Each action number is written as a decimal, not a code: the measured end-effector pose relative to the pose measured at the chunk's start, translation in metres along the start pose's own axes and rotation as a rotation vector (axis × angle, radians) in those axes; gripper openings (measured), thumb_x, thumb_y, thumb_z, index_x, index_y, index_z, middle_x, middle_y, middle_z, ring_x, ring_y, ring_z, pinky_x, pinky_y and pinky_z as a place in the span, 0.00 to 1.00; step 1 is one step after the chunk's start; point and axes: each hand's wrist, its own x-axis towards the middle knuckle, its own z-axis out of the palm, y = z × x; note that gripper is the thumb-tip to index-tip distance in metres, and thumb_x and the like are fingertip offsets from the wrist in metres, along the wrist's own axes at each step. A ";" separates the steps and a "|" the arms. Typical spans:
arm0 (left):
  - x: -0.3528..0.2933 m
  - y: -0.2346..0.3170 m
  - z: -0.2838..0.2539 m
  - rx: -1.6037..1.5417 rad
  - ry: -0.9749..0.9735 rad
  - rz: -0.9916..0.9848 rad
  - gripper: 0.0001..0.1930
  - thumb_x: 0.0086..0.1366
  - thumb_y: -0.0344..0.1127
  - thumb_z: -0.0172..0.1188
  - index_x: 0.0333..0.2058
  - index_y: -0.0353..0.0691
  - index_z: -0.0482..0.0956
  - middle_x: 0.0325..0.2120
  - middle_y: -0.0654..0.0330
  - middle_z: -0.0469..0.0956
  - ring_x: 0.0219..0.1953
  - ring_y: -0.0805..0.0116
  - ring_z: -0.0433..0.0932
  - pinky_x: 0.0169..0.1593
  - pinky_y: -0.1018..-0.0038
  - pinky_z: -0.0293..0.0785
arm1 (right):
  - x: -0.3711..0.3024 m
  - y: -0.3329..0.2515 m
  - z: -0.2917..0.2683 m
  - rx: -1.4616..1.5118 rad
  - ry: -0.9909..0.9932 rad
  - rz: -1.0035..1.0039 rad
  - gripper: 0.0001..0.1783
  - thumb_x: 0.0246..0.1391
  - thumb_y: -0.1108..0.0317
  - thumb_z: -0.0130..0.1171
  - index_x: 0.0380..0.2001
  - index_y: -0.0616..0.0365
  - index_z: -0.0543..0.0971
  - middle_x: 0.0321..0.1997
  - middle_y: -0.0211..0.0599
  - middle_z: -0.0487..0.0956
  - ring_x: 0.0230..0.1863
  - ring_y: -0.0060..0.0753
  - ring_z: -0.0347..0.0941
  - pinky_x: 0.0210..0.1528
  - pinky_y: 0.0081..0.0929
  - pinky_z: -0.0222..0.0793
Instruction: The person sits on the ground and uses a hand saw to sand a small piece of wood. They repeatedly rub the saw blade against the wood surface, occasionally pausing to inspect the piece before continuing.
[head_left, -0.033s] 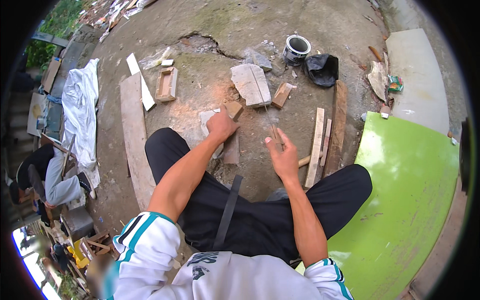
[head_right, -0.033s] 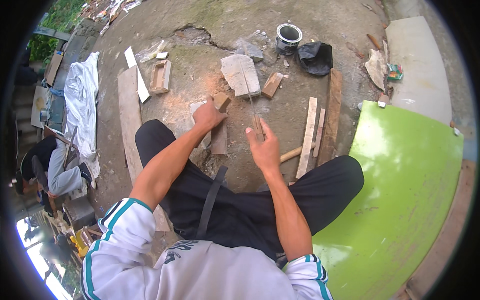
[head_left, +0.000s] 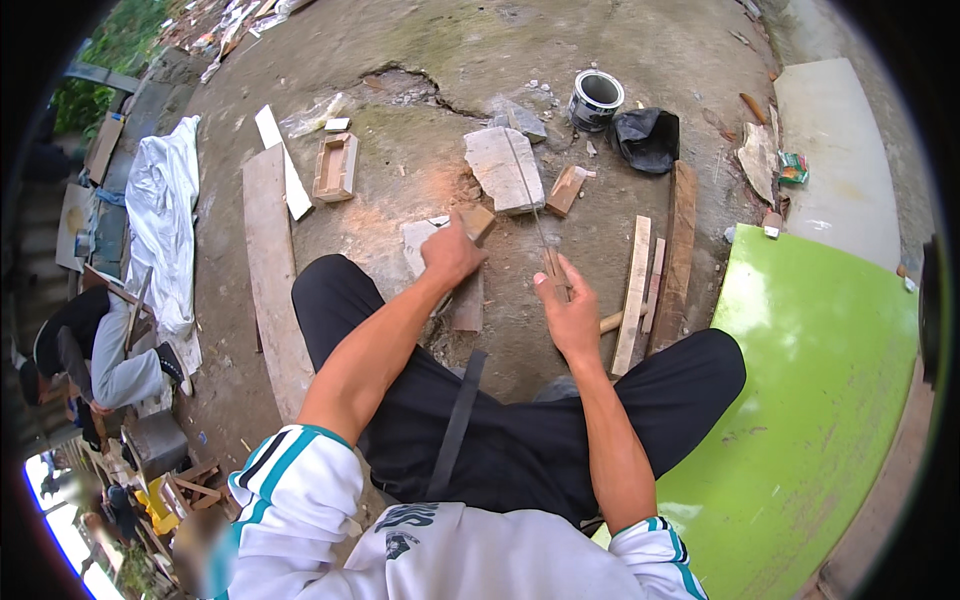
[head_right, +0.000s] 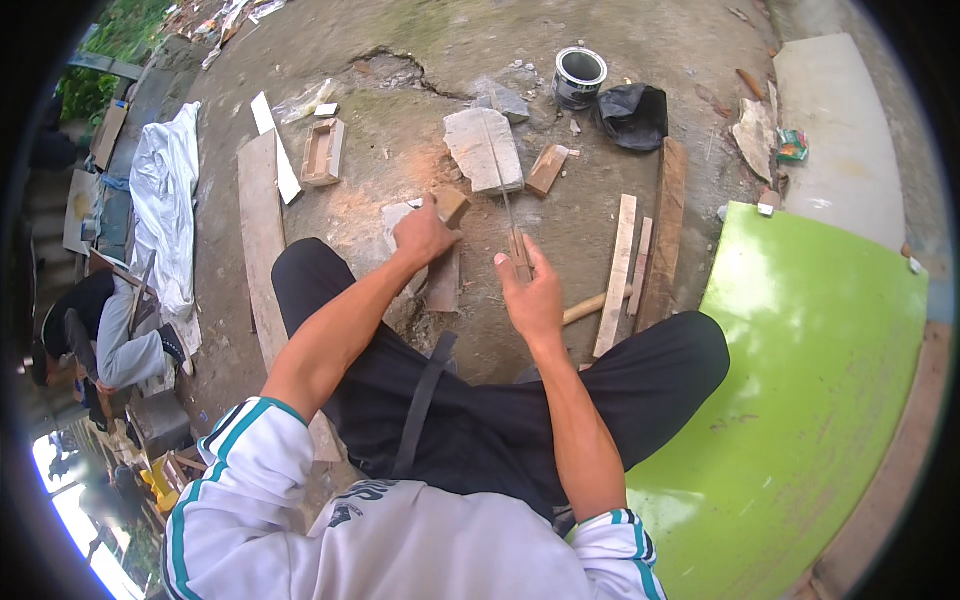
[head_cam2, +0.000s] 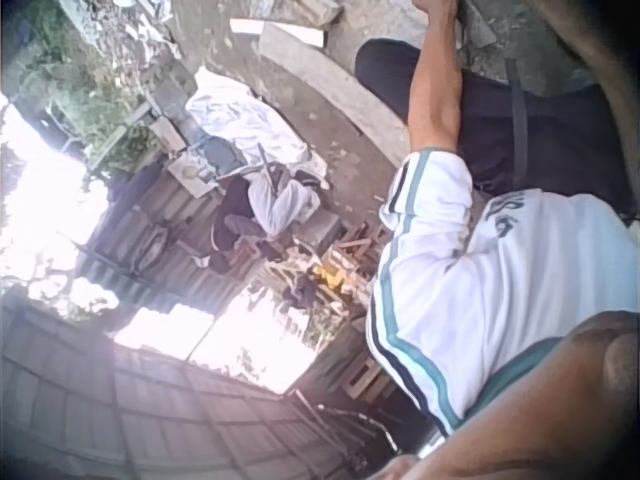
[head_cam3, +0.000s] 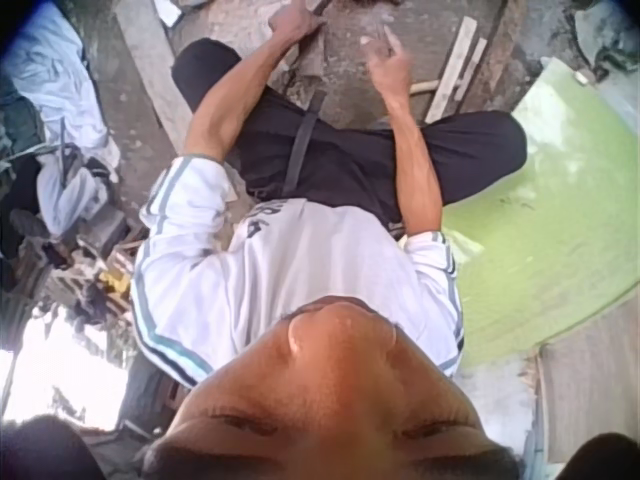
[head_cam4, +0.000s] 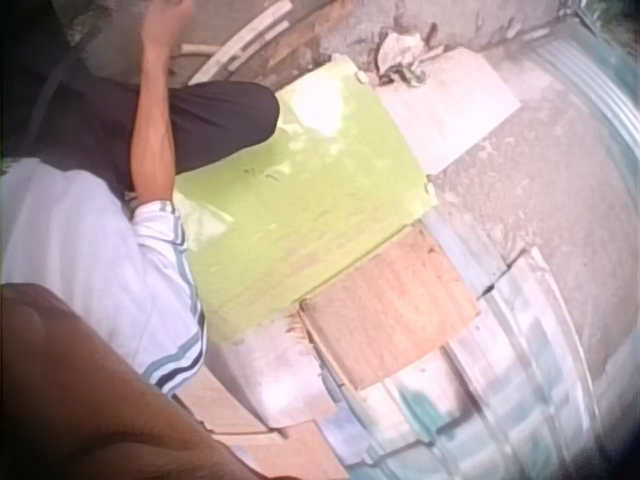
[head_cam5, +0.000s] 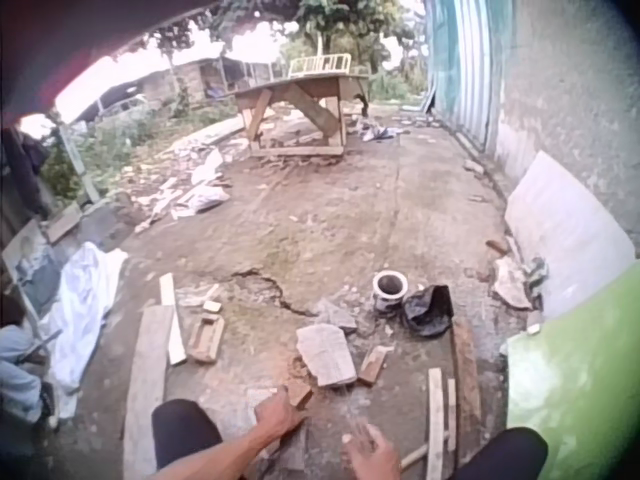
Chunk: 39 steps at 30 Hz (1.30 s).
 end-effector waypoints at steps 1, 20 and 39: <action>-0.004 0.010 0.003 -0.006 -0.043 0.023 0.42 0.51 0.52 0.74 0.58 0.35 0.65 0.35 0.46 0.85 0.38 0.47 0.86 0.40 0.58 0.82 | 0.001 -0.004 -0.003 0.005 0.008 -0.002 0.35 0.60 0.56 0.65 0.63 0.71 0.72 0.57 0.55 0.81 0.60 0.42 0.77 0.62 0.31 0.69; 0.020 -0.060 0.029 0.115 0.130 0.269 0.28 0.60 0.50 0.67 0.55 0.44 0.73 0.48 0.50 0.76 0.52 0.51 0.78 0.48 0.56 0.79 | -0.006 -0.004 0.005 -0.045 -0.038 0.001 0.33 0.62 0.57 0.63 0.62 0.71 0.73 0.52 0.55 0.84 0.54 0.39 0.81 0.57 0.30 0.72; 0.064 -0.040 0.025 -0.127 0.144 -0.022 0.26 0.71 0.55 0.44 0.41 0.38 0.82 0.39 0.43 0.82 0.47 0.42 0.80 0.50 0.51 0.74 | -0.013 0.002 0.014 0.088 -0.113 0.232 0.28 0.67 0.57 0.61 0.62 0.65 0.76 0.55 0.48 0.83 0.53 0.28 0.78 0.57 0.25 0.70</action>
